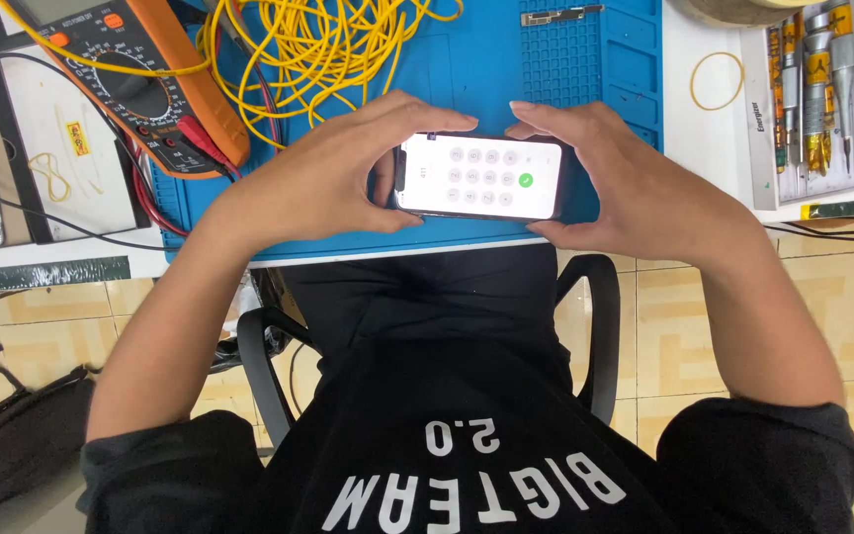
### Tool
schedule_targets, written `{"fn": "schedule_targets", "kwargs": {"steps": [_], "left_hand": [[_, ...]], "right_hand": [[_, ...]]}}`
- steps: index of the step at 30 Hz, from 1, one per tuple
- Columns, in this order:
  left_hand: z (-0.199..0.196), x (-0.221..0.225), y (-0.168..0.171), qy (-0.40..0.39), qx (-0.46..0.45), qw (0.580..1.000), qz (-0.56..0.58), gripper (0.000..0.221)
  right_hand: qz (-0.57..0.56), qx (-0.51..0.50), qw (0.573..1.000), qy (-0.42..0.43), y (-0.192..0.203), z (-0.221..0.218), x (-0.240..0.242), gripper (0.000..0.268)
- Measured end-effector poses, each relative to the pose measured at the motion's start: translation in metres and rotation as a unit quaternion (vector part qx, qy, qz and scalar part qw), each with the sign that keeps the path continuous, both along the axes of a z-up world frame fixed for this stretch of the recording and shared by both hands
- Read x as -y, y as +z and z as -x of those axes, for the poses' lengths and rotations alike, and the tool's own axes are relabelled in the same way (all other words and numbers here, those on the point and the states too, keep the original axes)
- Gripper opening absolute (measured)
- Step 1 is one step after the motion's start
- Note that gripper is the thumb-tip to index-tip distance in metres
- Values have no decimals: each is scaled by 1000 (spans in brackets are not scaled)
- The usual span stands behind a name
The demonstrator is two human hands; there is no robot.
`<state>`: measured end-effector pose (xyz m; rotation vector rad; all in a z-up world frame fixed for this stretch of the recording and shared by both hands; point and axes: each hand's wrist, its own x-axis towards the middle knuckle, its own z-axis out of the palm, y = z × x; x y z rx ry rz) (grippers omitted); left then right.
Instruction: Testing the functionality of a smartphone and inspecting its internal components at a repair bench.
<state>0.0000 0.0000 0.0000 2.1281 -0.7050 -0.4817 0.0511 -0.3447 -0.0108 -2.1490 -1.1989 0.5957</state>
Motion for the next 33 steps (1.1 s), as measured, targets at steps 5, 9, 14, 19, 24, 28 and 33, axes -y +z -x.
{"fn": "schedule_targets", "kwargs": {"steps": [5, 9, 14, 19, 24, 28, 33], "left_hand": [[-3, -3, -1, 6, -8, 1000, -2, 100], [3, -3, 3, 4, -21, 1000, -2, 122], [8, -8, -5, -12, 32, 999, 16, 102], [11, -12, -7, -6, 60, 998, 14, 73], [16, -14, -17, -17, 136, 991, -2, 68], [15, -15, -20, -22, 167, 986, 10, 61], [12, -14, -15, -15, 165, 986, 35, 41]], "right_hand": [[14, 2, 1000, 1, 1, 1, -2, 110], [27, -3, 1000, 8, 8, 0, -3, 106], [11, 16, 999, 26, 12, -2, -6, 102], [-12, 18, 999, 26, 15, -3, -6, 90], [4, 43, 998, 41, 15, 2, -8, 109], [-11, 76, 996, 44, 9, 4, -8, 110], [-27, 86, 996, 8, 7, 4, -9, 90]]}}
